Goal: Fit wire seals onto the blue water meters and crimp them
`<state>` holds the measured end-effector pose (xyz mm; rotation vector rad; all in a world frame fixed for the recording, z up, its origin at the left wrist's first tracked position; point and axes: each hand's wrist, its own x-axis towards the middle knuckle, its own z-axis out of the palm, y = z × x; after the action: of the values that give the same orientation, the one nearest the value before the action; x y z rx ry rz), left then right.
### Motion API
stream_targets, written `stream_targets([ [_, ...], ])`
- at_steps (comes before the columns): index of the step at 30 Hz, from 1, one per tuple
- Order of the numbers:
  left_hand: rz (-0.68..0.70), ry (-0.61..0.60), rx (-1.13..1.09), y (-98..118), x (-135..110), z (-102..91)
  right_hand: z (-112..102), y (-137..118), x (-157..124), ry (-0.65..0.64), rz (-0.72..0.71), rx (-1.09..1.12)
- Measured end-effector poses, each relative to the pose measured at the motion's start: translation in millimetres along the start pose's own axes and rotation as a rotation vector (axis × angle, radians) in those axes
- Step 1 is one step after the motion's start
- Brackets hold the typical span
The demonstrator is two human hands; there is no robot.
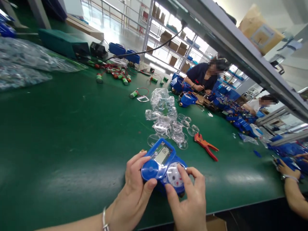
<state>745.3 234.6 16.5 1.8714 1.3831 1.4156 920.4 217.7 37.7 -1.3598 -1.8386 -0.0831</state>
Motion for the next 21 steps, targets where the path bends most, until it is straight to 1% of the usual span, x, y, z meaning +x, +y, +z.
stream_targets([
  [2,0.004,0.002,0.030,1,-1,1.8,7,-1,-2,-0.022,0.058,0.006],
  [4,0.010,0.003,0.052,2,-2,3.0,9,4,2,-0.064,0.096,0.031],
  [9,0.019,0.000,0.068,4,-2,3.5,2,12,9,-0.133,0.226,0.144],
  [13,0.009,0.005,0.063,4,1,4.2,1,9,11,-0.180,0.237,0.224],
  [16,0.010,0.014,0.074,5,3,7.5,3,8,12,-0.195,0.278,0.270],
  [19,0.008,0.024,0.111,9,-5,11.7,1,11,15,-0.215,0.296,0.318],
  [21,-0.005,0.029,0.170,15,-15,9.8,-3,17,18,-0.259,0.280,0.367],
])
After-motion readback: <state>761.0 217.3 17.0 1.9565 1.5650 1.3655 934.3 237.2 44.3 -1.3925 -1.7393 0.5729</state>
